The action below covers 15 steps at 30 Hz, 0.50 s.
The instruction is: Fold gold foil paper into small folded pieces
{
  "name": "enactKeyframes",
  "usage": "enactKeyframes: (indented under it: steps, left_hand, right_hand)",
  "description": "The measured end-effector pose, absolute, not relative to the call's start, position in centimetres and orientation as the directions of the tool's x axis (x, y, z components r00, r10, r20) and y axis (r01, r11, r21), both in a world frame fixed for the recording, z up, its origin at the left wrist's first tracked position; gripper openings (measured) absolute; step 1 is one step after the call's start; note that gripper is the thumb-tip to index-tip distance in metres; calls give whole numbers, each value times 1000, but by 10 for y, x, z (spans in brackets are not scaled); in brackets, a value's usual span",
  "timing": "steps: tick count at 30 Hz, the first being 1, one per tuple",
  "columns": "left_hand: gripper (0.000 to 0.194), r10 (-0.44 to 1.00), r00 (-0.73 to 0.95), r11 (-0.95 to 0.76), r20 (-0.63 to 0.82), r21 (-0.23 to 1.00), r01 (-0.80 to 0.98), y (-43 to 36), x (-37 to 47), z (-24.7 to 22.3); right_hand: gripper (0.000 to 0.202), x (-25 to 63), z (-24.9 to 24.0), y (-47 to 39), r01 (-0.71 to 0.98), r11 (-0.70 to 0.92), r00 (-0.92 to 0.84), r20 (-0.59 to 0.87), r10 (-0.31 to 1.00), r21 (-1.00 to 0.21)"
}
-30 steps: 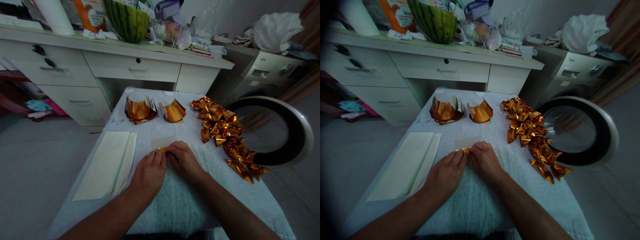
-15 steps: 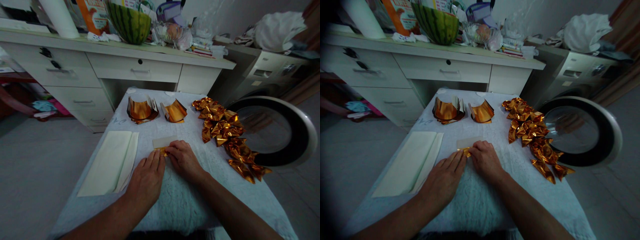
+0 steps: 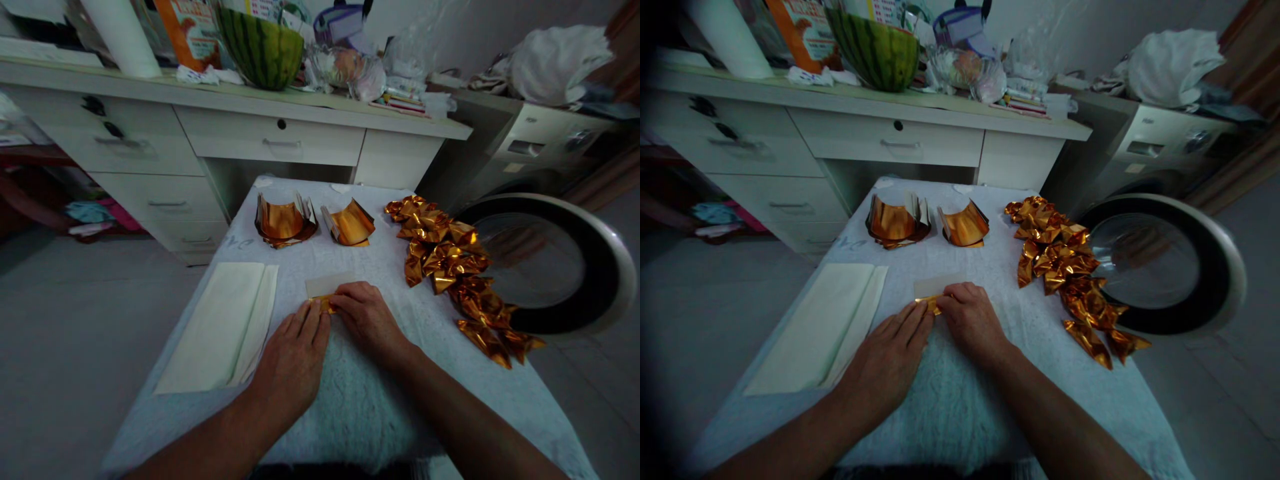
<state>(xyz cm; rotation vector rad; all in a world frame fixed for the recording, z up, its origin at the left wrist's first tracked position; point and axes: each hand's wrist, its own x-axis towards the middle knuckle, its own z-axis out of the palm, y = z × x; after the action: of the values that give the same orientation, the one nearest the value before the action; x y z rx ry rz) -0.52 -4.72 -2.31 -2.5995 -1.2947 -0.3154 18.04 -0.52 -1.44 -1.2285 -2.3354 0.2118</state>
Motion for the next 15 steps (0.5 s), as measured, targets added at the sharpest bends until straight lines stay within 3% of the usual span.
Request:
enactKeyframes:
  steps: [9, 15]
  left_hand:
    - [43, 740, 598, -603, 308, -90, 792, -47, -7, -26]
    - [45, 732, 612, -618, 299, -85, 781, -43, -5, -23]
  right_hand:
    - [15, 179, -13, -5, 750, 559, -453, 341, 824, -354]
    - [14, 177, -12, -8, 803, 540, -447, 347, 825, -250]
